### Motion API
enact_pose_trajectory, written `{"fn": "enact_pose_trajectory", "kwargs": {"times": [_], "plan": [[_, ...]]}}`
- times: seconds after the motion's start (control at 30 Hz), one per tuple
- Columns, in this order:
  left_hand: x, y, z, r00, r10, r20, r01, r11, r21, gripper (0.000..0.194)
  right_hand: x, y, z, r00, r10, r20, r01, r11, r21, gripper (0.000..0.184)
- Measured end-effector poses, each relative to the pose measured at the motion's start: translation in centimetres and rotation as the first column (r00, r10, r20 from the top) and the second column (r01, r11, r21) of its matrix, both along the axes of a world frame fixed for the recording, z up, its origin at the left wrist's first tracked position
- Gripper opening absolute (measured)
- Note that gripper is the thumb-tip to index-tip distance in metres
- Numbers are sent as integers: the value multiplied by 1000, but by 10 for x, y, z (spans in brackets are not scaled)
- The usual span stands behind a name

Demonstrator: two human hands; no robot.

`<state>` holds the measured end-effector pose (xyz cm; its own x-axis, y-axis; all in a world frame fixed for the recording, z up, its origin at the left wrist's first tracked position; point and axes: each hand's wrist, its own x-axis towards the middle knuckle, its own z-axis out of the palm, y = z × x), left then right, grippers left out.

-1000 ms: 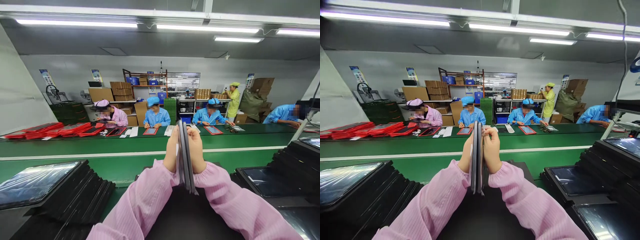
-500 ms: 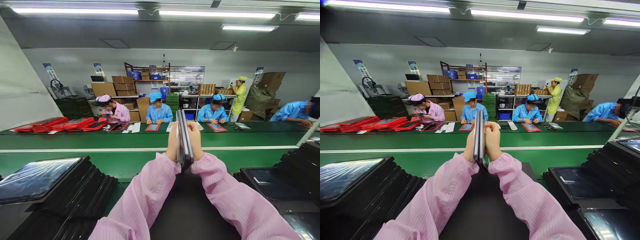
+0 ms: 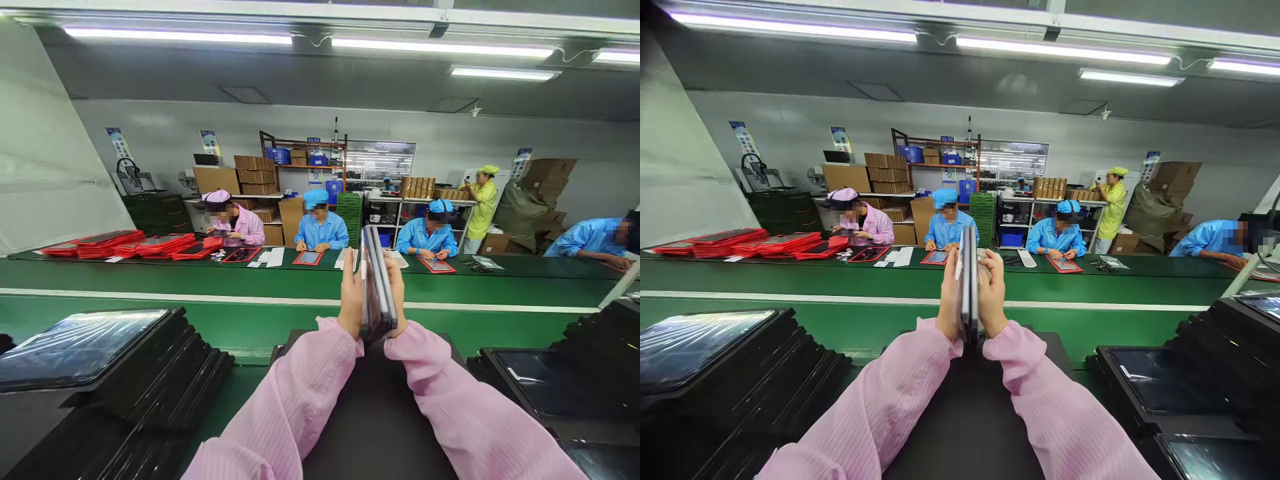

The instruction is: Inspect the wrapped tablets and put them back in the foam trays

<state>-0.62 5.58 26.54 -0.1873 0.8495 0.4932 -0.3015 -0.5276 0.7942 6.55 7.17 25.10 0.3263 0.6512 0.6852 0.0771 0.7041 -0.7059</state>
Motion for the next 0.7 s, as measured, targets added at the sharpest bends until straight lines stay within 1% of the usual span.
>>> {"fn": "enact_pose_trajectory", "kwargs": {"times": [0.03,0.07,0.1,0.13,0.2,0.23,0.3,0.37,0.4,0.43,0.5,0.6,0.7], "plan": [[-2,-1,-5,1000,25,-2,-25,994,108,61,0,0,-5,1000,-14,27,13,998,63,34],[-3,-3,-8,999,47,-5,-45,977,207,66,0,-1,-9,999,-20,48,14,992,126,38],[-4,-7,-9,998,67,-13,-61,958,280,66,0,-4,-11,998,-14,59,3,984,177,42],[-4,-12,-6,996,86,-19,-75,943,325,63,-1,-7,-10,998,-5,56,-7,975,222,45],[-3,-25,4,995,97,-23,-83,936,341,57,-4,-19,-2,999,46,14,-48,966,255,48],[-2,-32,11,997,69,-27,-57,948,314,56,-5,-27,3,996,91,-3,-87,966,245,48],[-2,-47,24,999,-42,-13,44,981,190,57,-7,-45,13,983,184,-3,-180,967,180,46],[-2,-60,32,990,-141,16,141,990,20,60,-7,-61,18,977,212,19,-213,972,98,43],[-2,-64,32,986,-164,30,165,985,-47,62,-7,-67,18,980,196,26,-198,978,67,42],[-3,-67,32,984,-171,43,175,981,-90,66,-7,-72,17,984,175,32,-176,983,45,40],[-4,-71,27,983,-171,73,179,976,-127,74,-8,-76,14,987,155,41,-156,987,39,37],[-6,-72,21,983,-153,96,167,974,-153,79,-10,-77,12,981,190,26,-191,981,37,36],[-7,-73,21,993,-104,64,113,979,-171,82,-12,-76,12,978,208,-3,-208,978,0,37]]}}
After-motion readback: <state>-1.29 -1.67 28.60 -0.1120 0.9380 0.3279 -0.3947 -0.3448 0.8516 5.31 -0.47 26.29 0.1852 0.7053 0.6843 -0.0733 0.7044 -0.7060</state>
